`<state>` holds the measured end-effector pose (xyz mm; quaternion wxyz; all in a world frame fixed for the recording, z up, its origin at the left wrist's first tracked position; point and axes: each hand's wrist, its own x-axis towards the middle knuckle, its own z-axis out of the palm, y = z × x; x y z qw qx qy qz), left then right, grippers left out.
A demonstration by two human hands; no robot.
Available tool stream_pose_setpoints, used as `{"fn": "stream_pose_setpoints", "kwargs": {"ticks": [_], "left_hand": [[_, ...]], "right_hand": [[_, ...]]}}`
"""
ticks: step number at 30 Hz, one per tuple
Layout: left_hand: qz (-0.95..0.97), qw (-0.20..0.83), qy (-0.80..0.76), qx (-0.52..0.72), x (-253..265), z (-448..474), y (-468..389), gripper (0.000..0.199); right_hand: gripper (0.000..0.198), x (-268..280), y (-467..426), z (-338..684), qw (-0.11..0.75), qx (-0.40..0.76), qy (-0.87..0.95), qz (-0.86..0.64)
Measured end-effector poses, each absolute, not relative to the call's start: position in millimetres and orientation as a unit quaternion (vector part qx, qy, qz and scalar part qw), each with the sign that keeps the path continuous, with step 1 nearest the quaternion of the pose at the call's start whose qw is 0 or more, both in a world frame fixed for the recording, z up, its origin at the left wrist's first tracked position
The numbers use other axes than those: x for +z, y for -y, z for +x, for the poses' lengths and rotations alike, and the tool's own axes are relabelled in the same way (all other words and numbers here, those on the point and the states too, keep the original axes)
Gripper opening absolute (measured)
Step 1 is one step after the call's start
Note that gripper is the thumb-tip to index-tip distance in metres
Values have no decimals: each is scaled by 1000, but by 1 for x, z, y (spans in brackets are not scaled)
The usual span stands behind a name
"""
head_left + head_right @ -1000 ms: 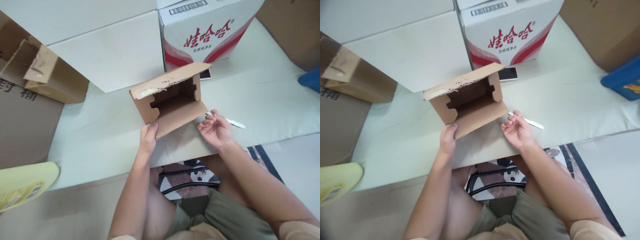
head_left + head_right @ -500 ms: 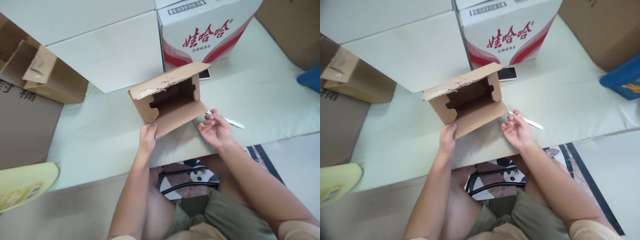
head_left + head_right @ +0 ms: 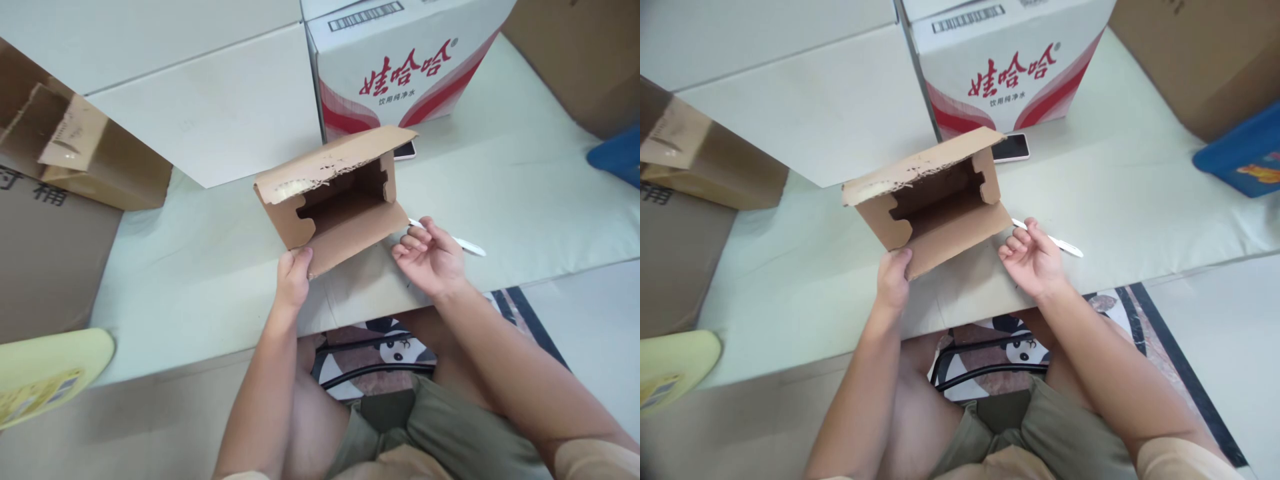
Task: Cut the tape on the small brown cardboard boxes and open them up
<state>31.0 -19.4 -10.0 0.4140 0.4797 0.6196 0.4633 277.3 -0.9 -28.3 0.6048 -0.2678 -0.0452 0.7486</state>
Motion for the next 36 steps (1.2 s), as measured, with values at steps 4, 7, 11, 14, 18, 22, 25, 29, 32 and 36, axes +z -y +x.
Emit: {"fn": "stream_pose_setpoints", "kwargs": {"ticks": [4, 7, 11, 14, 18, 22, 25, 29, 32, 36], "left_hand": [[485, 411, -620, 459, -13, 30, 19, 44], [480, 413, -622, 460, -13, 30, 18, 43], [470, 416, -626, 463, -9, 32, 18, 42], [471, 420, -622, 463, -8, 33, 19, 42], [472, 425, -620, 461, -7, 32, 19, 42], [471, 425, -617, 465, -8, 32, 19, 43], [473, 425, -616, 465, -9, 31, 20, 43], [469, 423, -622, 463, -10, 31, 20, 42], [473, 421, -621, 463, -10, 31, 20, 43], [481, 422, -612, 464, -9, 32, 20, 46]], "right_hand": [[30, -28, 0, 280, 607, 746, 69, -265], [30, -29, 0, 282, 606, 745, 81, -266], [31, -31, 0, 282, 603, 751, 60, -263], [33, -32, -1, 281, 598, 749, 71, -276], [35, -31, 0, 279, 600, 746, 72, -281], [33, -28, 0, 276, 604, 743, 37, -287], [32, -26, -1, 275, 601, 739, 28, -303], [36, -29, 0, 277, 598, 740, 56, -303], [40, -32, 0, 279, 592, 746, 84, -295], [40, -34, 2, 279, 585, 748, 88, -302]]}}
